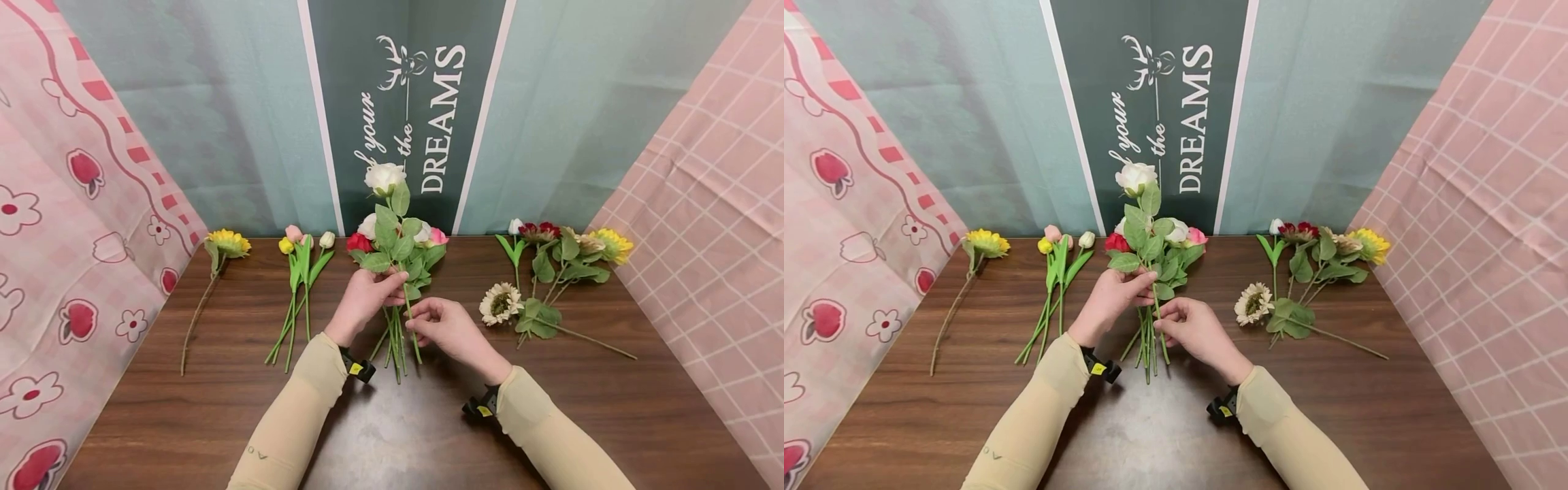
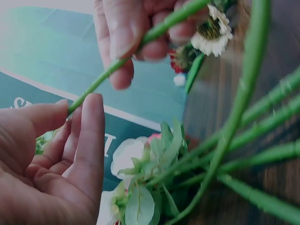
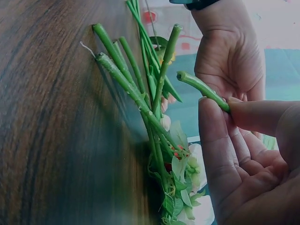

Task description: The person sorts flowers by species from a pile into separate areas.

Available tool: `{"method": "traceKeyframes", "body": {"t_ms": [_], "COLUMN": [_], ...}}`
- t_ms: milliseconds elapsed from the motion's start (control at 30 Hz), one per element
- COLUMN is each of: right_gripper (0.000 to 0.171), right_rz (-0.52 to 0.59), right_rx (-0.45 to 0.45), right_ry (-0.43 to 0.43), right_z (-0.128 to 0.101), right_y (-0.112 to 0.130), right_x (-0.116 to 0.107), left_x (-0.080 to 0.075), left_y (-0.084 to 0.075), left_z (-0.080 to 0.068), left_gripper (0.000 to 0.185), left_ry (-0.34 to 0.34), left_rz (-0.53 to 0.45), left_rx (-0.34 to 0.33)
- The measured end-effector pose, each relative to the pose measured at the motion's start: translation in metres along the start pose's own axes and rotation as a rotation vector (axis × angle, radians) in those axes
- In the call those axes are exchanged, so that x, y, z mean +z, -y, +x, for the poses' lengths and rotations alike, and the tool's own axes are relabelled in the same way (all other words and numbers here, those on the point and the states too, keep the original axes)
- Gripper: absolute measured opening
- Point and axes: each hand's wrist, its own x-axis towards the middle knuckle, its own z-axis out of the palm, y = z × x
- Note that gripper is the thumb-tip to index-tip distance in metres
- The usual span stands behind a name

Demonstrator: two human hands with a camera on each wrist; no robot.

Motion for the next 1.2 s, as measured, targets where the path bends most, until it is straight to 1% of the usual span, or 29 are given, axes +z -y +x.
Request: {"method": "traceKeyframes", "body": {"t_ms": [100, 233, 300, 400, 467, 533, 700, 900, 1000, 1100, 1133, 1200], "right_gripper": [0.023, 0.024, 0.025, 0.024, 0.025, 0.025, 0.026, 0.028, 0.031, 0.030, 0.029, 0.027], "right_rz": [0.003, 0.001, -0.022, -0.054, -0.039, -0.010, 0.015, 0.012, 0.006, -0.004, -0.012, -0.040], "right_rx": [0.007, 0.024, 0.024, 0.017, 0.009, 0.005, 0.006, 0.011, 0.014, 0.010, 0.006, -0.001], "right_ry": [0.016, 0.038, 0.020, -0.042, -0.076, -0.092, -0.082, -0.086, -0.083, -0.078, -0.082, -0.097], "right_z": [0.000, 0.000, -0.001, -0.001, -0.001, 0.000, 0.002, 0.003, 0.002, -0.001, -0.003, -0.006], "right_y": [-0.001, -0.001, 0.001, 0.005, 0.006, 0.007, 0.005, 0.003, 0.004, 0.007, 0.008, 0.008], "right_x": [0.000, -0.003, -0.007, -0.016, -0.022, -0.026, -0.030, -0.027, -0.026, -0.028, -0.030, -0.037], "left_x": [-0.002, -0.002, -0.002, -0.001, -0.001, -0.001, -0.002, -0.004, -0.007, -0.010, -0.011, -0.012], "left_y": [0.002, 0.006, 0.007, 0.009, 0.011, 0.013, 0.021, 0.026, 0.023, 0.018, 0.015, 0.010], "left_z": [0.002, 0.004, 0.005, 0.006, 0.007, 0.008, 0.011, 0.013, 0.011, 0.009, 0.008, 0.005], "left_gripper": [0.037, 0.037, 0.036, 0.034, 0.033, 0.031, 0.027, 0.027, 0.029, 0.031, 0.031, 0.031], "left_ry": [0.020, 0.038, 0.050, 0.063, 0.064, 0.057, 0.042, 0.077, 0.095, 0.094, 0.088, 0.067], "left_rz": [0.038, 0.073, 0.081, 0.091, 0.095, 0.099, 0.112, 0.172, 0.208, 0.265, 0.290, 0.355], "left_rx": [-0.031, -0.034, -0.037, -0.056, -0.072, -0.093, -0.153, -0.190, -0.191, -0.173, -0.159, -0.107]}}
